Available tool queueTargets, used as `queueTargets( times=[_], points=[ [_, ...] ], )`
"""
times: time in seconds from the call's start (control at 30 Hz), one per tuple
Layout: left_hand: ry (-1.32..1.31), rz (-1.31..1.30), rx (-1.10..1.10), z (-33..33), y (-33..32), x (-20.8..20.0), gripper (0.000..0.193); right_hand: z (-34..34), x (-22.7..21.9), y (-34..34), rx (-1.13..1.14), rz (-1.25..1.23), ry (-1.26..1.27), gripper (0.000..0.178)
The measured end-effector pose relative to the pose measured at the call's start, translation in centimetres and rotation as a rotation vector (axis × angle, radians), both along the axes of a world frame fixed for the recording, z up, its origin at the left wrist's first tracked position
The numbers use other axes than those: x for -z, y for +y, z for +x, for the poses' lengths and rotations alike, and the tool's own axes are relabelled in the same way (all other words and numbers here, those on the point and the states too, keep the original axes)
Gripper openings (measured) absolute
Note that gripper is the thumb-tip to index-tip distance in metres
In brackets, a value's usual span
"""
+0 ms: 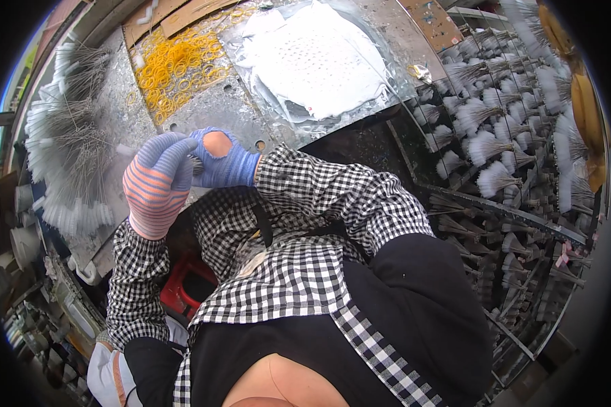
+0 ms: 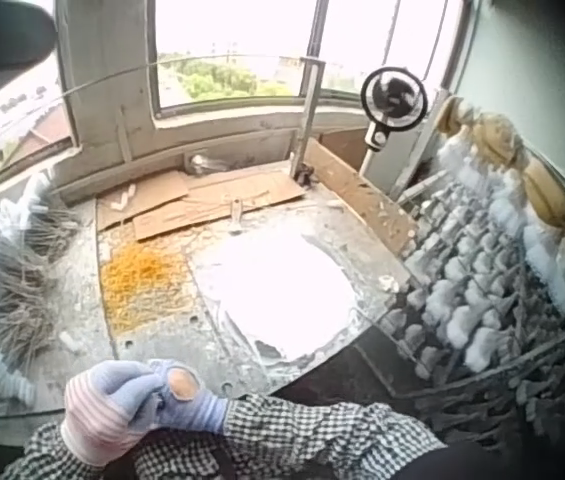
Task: The person is manually assembling wire brushes or similar industrial items by dipping bundles of wires into a white adhesive and arranging them.
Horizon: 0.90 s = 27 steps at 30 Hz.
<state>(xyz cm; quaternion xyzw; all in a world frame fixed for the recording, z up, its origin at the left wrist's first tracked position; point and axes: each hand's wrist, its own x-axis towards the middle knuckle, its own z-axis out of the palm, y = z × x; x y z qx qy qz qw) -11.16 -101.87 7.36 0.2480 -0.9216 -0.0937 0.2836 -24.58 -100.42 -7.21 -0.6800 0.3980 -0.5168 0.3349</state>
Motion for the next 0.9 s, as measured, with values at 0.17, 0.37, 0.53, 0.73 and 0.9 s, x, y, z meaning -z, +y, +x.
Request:
queueTargets(
  times=[0.17, 0.37, 0.53, 0.73, 0.9],
  points=[
    [0.024, -0.042, -0.043, -1.0, -3.4, -1.8, 0.024, -0.9, -3.2, -1.9, -0.011, 0.056, 0.145, 0.037],
    [-0.04, -0.022, -0.055, -1.5, -1.2, -0.2, 0.019, -1.5, -2.5, 0.3, -0.036, -0.021, 0.068, 0.032],
    [0.017, -0.015, 0.124, -9.0, -2.4, -2.3, 0.021, -8.0, -4.1, 1.8, 0.108, 0.018, -0.01, 0.023],
    [0.038, -0.251, 0.295, -22.8, -4.9, -3.5, 0.014, -24.6, 0.5, 2.4, 0.546, -0.618, 1.13, 0.056],
    [0.051, -0.28, 0.509, -28.5, -7.7, -1.7, 0.013, -29.5, 0.9, 1.3, 0.415, 0.185, 0.622, 0.06]
  ],
)
